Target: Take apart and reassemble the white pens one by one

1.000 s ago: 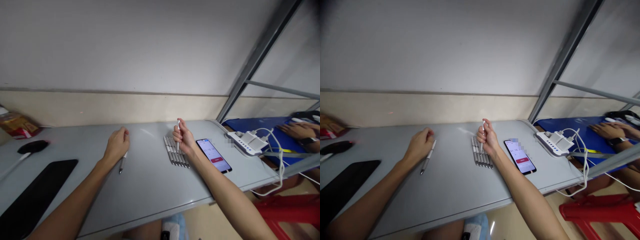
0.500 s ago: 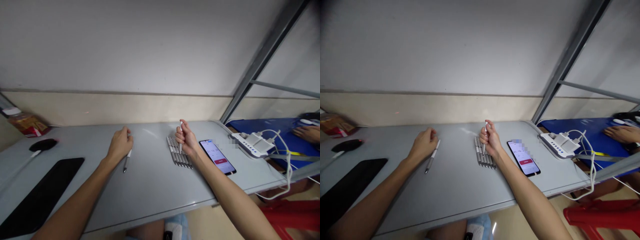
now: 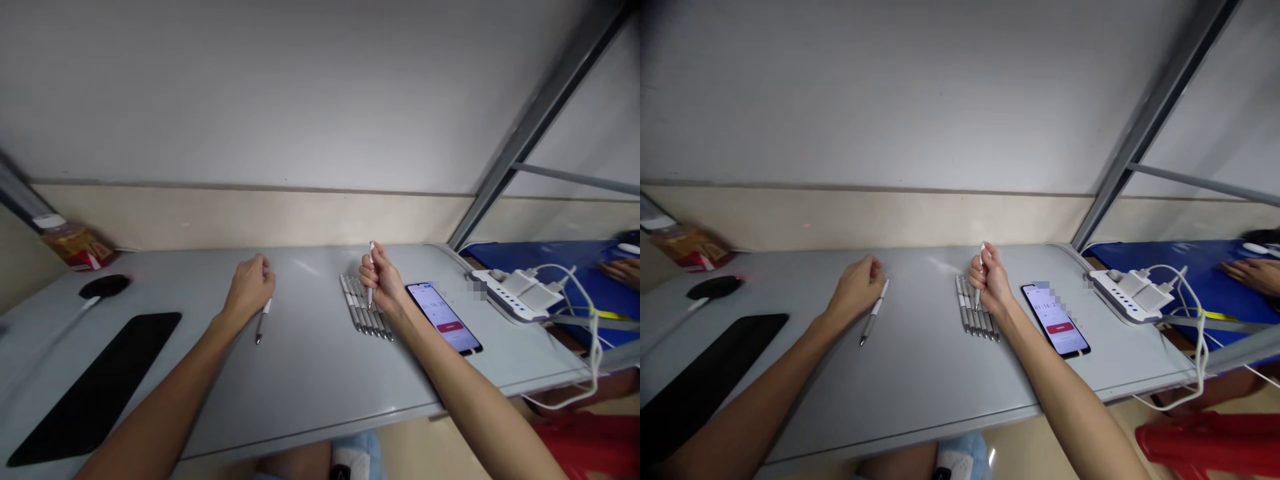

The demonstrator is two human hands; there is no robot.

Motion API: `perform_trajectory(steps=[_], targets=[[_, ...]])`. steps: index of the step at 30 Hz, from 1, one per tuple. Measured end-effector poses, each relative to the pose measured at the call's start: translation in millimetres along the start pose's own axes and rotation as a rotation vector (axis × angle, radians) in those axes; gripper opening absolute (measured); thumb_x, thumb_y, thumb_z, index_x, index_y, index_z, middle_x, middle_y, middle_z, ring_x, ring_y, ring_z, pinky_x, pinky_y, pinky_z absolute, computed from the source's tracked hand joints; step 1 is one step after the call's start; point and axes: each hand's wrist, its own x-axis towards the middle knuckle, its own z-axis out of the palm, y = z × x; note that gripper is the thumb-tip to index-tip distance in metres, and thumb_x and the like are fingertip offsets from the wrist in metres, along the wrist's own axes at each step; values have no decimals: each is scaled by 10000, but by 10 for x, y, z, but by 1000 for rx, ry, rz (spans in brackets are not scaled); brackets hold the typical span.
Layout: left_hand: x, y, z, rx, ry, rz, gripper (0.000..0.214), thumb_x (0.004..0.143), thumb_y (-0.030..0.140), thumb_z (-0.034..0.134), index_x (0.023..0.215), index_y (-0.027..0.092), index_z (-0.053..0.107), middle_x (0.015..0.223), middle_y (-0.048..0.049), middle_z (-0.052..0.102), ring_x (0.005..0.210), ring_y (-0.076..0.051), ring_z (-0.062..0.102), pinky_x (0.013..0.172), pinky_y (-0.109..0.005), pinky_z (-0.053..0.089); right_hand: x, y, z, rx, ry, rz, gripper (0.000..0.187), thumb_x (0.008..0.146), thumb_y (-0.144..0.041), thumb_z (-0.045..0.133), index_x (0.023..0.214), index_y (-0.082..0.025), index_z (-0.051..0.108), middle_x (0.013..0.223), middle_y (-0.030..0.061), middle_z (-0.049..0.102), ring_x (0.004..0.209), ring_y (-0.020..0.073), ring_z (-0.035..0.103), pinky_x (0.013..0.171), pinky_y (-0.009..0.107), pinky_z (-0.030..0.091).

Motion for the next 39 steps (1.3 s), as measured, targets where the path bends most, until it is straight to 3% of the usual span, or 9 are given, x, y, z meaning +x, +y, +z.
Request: perform_trajectory(steps=[3,7,10,14,17,22,26,30,39], targets=[[-13,-1,8,52,-32,0,249,795,197,446,1013,146,556,904,-114,638,896,-254,586,812,-365,463,0,6,-10,-11,-12,-9,224,873,-271,609,1034,-330,465,559,-93,343,394,59,196,365,163,125],[-33,8,7,121,-86,-19,283,818,241,444,1057,138,556,1018,-144,645,966,-276,583,833,-384,463,-5,-11,-7,13,-8,-17,176,862,-278,624,872,-261,449,563,-86,364,395,50,208,358,154,136],[-50,19,-6,167,-155,-39,304,845,294,429,1068,136,563,1042,-158,653,987,-291,587,807,-385,466,-5,-9,42,-13,-52,12,169,858,-288,625,907,-260,466,581,-79,408,402,48,249,365,144,170],[-73,27,-37,202,-234,-57,364,861,389,407,1039,124,583,976,-177,673,911,-305,622,732,-385,468,39,90,158,-215,-98,102,250,809,-335,659,992,-251,512,647,-51,517,474,71,424,443,172,344],[-87,27,-58,213,-250,-80,412,854,450,403,1008,118,593,895,-190,682,840,-323,639,670,-394,463,126,189,224,-549,-90,141,214,763,-320,669,908,-197,571,736,3,594,635,119,553,615,255,452],[-104,9,-54,191,-265,-79,365,833,453,432,884,150,630,840,-198,690,788,-341,648,635,-412,453,325,214,243,-1488,7,-34,149,731,-310,676,774,-171,650,864,66,651,853,196,548,768,332,397],[-109,15,-61,219,-336,-61,371,842,442,401,823,166,648,860,-190,695,786,-341,659,632,-407,450,425,209,185,-1893,30,-15,190,721,-360,707,785,-181,707,1042,121,641,1093,308,452,881,436,305],[-114,46,-87,254,-388,-51,380,854,424,370,822,180,660,828,-166,697,784,-329,663,634,-399,453,435,263,76,-1953,21,18,249,730,-416,697,819,-186,732,1074,131,618,1102,317,426,868,432,284],[-139,102,-67,210,-323,-28,319,864,412,387,793,195,610,778,-133,681,717,-292,644,569,-336,389,373,254,-3,-1870,38,-2,304,719,-459,715,912,-224,727,1112,109,594,1115,300,430,878,409,254]])
